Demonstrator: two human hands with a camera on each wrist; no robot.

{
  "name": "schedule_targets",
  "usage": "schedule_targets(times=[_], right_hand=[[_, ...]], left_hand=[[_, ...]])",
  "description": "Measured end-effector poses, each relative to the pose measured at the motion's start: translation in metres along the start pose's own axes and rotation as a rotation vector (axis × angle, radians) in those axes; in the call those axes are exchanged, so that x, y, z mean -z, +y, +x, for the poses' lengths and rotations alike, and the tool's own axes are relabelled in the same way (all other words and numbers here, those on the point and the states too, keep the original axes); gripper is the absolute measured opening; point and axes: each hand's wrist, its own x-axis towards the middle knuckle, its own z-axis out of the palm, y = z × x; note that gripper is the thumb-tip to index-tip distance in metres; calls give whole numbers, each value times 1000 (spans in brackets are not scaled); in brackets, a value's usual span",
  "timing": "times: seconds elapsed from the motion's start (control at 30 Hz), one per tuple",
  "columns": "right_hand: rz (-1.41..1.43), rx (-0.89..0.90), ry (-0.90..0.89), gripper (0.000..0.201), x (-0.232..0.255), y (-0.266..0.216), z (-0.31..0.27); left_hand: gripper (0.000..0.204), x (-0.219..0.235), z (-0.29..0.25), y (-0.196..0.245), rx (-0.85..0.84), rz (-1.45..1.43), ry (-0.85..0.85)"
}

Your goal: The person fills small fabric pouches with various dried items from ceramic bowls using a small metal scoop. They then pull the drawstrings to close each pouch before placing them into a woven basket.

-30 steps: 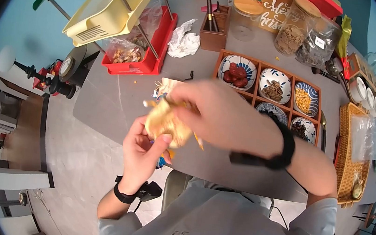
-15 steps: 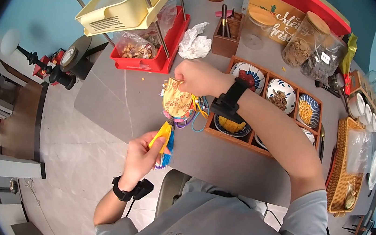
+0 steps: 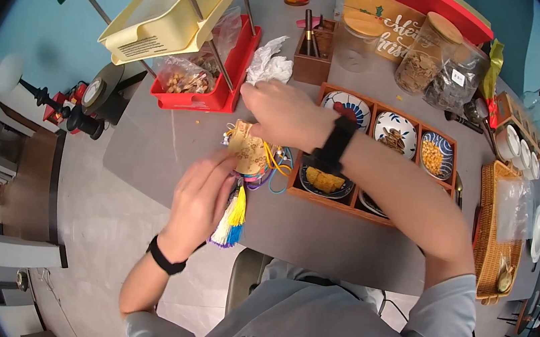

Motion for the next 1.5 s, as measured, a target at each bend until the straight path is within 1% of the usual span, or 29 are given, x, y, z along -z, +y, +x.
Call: schedule_targets(times=[0.07,0.1,0.17,0.2,0.27,0.33,0.4,0.47,0.53,0.6,0.67,0.73,0.77,0.87,0.93,1.07,1.1,1.2,1.23,1.3,1.33,1.4,1.43,1.5], right_hand=[[23,80,99,33,33,1,-19],[7,146,191,30,50,2,-34],[-21,100,224,26,88,-7,-72],[-67,98,275,24,99,-7,-94],[-54,-43,210,24,127,-15,-146],[-96,-162,218,23,138,-15,-202],[-104,-355,186,22,150,-12,-256],[-102,-530,185,22,161,-4,-309],[-83,-847,231,21,173,6,-362],[-176,-1059,270,20,193,23,-412],[-254,-1214,362,20,207,45,-474],[-348,-1379,344,21,214,61,-531],[-300,-1439,390,25,214,66,-554],[-310,-1515,324,24,202,82,-609],[-373,-1528,298,22,188,89,-636],[-472,-1595,226,26,167,90,-652],[-497,-1611,206,27,162,90,-654],[-510,-1608,141,32,156,93,-657],[-457,-1655,111,33,156,93,-656],[-348,-1743,52,36,165,86,-636],[-332,-1742,32,37,167,84,-631],[-301,-1740,-7,41,169,82,-626],[-327,-1678,54,45,165,82,-630],[-379,-1556,175,55,155,79,-638]], left_hand=[[44,-12,26,-9,-204,47,-24],[50,-17,34,-12,-213,36,-82],[63,-26,50,-18,-244,4,-203],[65,-30,56,-20,-245,4,-248],[68,-38,59,-26,-283,-32,-345],[68,-49,60,-34,-282,53,-423],[69,-53,62,-29,-218,89,-483],[66,-59,62,-36,-223,92,-518],[66,-63,63,-34,-204,119,-541],[66,-63,63,-37,-167,147,-578],[66,-65,64,-36,-133,177,-608],[67,-69,65,-40,-115,177,-626],[67,-70,65,-40,-104,177,-630],[68,-72,66,-42,-85,193,-661],[69,-67,69,-38,-70,188,-687],[70,-55,74,-33,-53,177,-709],[69,-55,70,-34,-115,239,-566],[70,-35,72,-25,-84,277,-554],[59,-36,68,-16,-240,258,-270],[54,-16,78,20,-371,206,-203],[52,-7,81,33,-436,181,-169],[64,-1,74,44,-394,85,-230],[70,2,70,49,-371,38,-262],[70,1,62,59,-368,-63,-223]])
